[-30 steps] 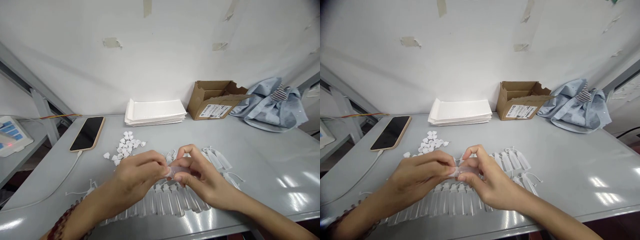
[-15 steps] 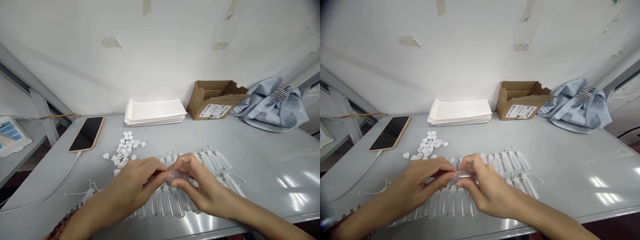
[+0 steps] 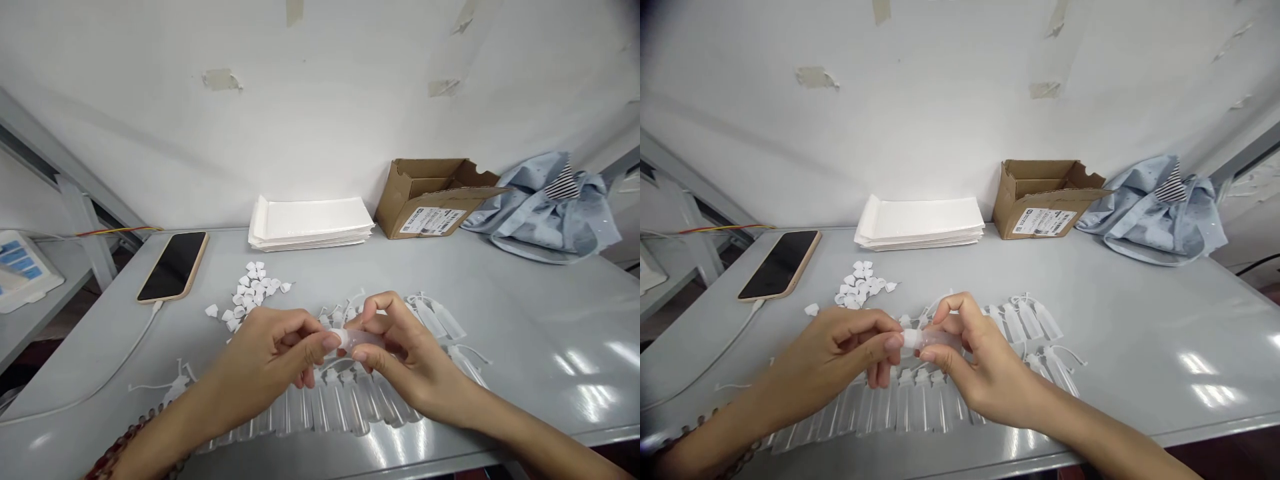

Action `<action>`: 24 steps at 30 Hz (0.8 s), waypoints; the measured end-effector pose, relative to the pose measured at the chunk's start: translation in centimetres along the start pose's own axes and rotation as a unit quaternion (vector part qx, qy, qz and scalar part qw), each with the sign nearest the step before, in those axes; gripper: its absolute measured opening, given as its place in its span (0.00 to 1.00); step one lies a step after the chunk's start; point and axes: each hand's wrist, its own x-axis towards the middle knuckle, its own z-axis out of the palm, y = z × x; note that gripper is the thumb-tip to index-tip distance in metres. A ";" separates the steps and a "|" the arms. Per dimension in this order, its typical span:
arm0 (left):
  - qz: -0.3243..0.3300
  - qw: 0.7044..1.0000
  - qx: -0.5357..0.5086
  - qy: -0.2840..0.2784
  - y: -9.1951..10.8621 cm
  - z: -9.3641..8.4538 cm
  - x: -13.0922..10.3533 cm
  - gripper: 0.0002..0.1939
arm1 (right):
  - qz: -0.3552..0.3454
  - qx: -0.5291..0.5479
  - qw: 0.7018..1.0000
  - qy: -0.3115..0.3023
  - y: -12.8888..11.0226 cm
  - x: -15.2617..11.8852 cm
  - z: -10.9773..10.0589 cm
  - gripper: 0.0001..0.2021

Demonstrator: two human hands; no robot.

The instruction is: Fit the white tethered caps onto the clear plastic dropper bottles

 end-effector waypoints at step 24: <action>0.245 0.948 0.201 -0.005 -1.7 0.3 0.0 0.07 | 0.066 0.078 0.993 -0.063 -0.4 0.4 -0.9 0.10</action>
